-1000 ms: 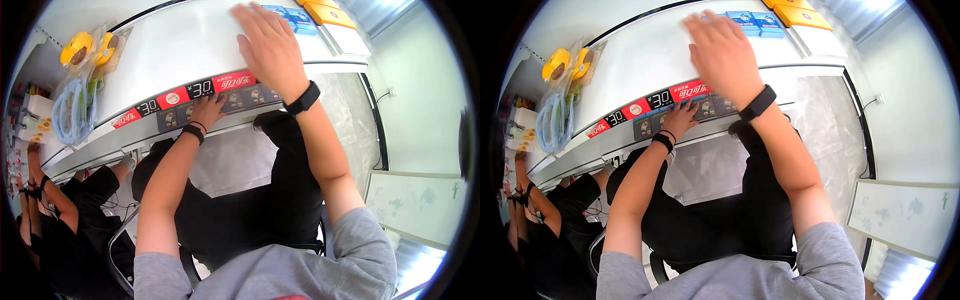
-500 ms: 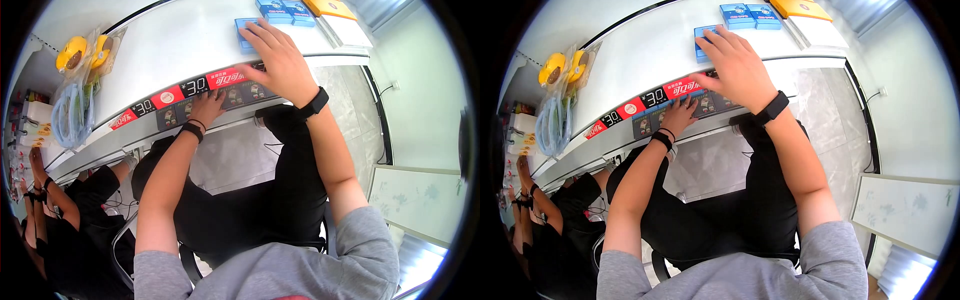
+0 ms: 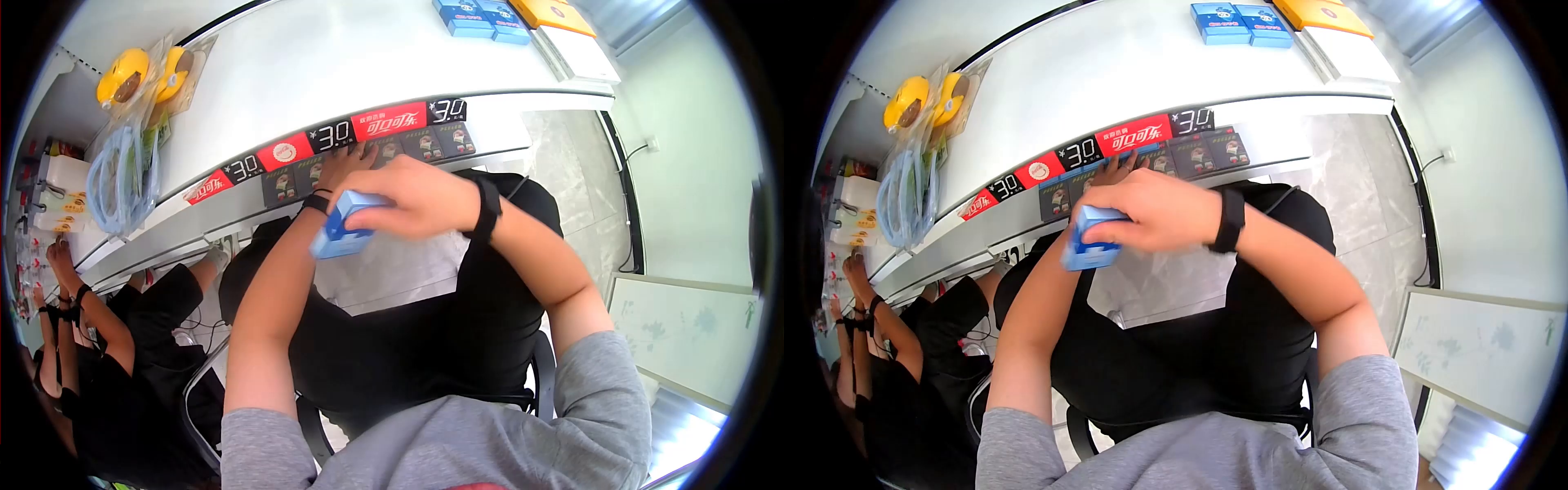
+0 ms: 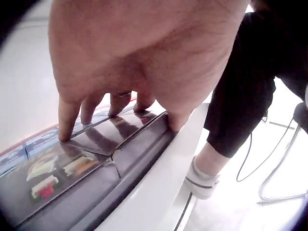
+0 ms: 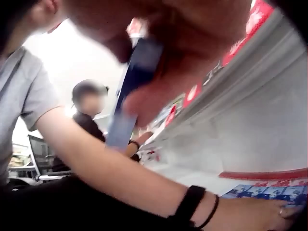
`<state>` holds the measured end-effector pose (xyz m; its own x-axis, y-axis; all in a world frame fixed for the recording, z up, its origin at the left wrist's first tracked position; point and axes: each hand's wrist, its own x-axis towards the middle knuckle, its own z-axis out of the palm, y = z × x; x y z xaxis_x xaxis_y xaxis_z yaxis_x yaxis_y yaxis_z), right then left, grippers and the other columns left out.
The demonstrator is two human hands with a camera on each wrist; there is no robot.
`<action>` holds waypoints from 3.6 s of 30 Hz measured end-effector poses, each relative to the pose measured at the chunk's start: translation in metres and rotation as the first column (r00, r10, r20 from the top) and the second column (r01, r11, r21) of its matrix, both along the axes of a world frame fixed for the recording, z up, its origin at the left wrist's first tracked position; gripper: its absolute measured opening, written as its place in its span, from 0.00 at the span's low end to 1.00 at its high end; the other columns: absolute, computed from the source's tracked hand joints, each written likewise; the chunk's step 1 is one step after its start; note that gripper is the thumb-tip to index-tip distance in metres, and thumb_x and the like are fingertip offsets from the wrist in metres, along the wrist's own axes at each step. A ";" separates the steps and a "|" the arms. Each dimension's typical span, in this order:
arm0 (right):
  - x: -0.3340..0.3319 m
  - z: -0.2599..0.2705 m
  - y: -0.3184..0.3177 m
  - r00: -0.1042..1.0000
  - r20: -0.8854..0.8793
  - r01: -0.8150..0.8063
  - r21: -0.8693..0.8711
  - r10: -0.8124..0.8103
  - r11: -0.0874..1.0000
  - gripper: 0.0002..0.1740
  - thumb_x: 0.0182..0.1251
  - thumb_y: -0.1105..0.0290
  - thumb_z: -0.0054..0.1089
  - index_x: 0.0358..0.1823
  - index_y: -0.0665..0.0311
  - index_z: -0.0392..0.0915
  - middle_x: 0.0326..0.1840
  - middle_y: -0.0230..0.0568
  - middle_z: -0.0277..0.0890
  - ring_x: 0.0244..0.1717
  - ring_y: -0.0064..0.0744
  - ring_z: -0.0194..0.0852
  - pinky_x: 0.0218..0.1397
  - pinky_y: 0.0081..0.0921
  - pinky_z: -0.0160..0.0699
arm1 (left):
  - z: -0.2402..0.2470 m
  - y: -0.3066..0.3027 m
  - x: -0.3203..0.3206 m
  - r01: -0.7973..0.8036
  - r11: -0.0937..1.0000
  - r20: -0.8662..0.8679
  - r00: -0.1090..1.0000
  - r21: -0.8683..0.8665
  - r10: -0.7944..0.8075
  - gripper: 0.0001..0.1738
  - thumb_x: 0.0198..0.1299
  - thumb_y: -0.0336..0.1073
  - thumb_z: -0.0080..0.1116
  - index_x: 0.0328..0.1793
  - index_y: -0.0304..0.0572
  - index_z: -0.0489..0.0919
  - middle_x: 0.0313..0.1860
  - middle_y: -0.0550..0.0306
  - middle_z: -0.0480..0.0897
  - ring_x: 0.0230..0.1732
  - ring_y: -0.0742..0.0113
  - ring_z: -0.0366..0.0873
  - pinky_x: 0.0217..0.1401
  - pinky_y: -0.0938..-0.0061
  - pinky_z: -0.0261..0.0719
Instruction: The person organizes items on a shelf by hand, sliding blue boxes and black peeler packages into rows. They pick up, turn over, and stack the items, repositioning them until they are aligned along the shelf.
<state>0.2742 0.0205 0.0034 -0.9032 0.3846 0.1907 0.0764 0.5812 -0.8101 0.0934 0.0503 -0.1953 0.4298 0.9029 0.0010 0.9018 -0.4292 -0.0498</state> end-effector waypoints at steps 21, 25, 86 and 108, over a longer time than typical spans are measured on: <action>0.041 -0.231 0.187 0.731 0.397 0.236 0.616 -0.555 0.751 0.14 0.67 0.62 0.56 0.47 0.62 0.82 0.39 0.47 0.83 0.42 0.45 0.82 0.47 0.39 0.79 | 0.004 0.003 0.002 -0.043 0.994 0.030 0.999 -0.096 0.046 0.36 0.60 0.51 0.61 0.74 0.54 0.68 0.75 0.49 0.66 0.71 0.44 0.64 0.63 0.42 0.71; 0.062 -0.300 0.218 0.755 0.447 -0.081 0.790 -0.480 0.608 0.14 0.66 0.65 0.53 0.47 0.63 0.81 0.41 0.47 0.84 0.43 0.45 0.82 0.47 0.39 0.79 | 0.001 0.004 0.002 -0.044 0.993 0.030 0.998 -0.113 0.048 0.35 0.61 0.50 0.60 0.74 0.54 0.67 0.76 0.50 0.65 0.72 0.43 0.63 0.64 0.40 0.70; 0.098 -0.005 -0.029 0.666 -0.429 0.623 -0.130 -0.610 0.772 0.16 0.72 0.74 0.56 0.58 0.68 0.72 0.39 0.35 0.76 0.41 0.24 0.73 0.48 0.21 0.73 | 0.012 0.003 0.000 -0.059 0.981 0.136 0.987 -0.187 0.085 0.40 0.56 0.53 0.63 0.73 0.44 0.67 0.75 0.47 0.65 0.75 0.43 0.59 0.70 0.44 0.64; 0.086 -0.244 0.153 0.605 0.241 0.440 0.694 -0.759 0.571 0.11 0.63 0.64 0.56 0.41 0.59 0.83 0.38 0.51 0.83 0.39 0.53 0.82 0.44 0.47 0.81 | 0.023 0.005 0.001 -0.060 0.973 0.162 0.982 -0.222 0.097 0.36 0.55 0.49 0.64 0.70 0.46 0.70 0.73 0.51 0.68 0.67 0.49 0.68 0.64 0.52 0.71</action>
<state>0.3604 0.1737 -0.2403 -0.5036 0.8453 0.1785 0.8398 0.5274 -0.1284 0.0947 0.0553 -0.1722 0.3680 0.9208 -0.1294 0.9201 -0.3405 0.1936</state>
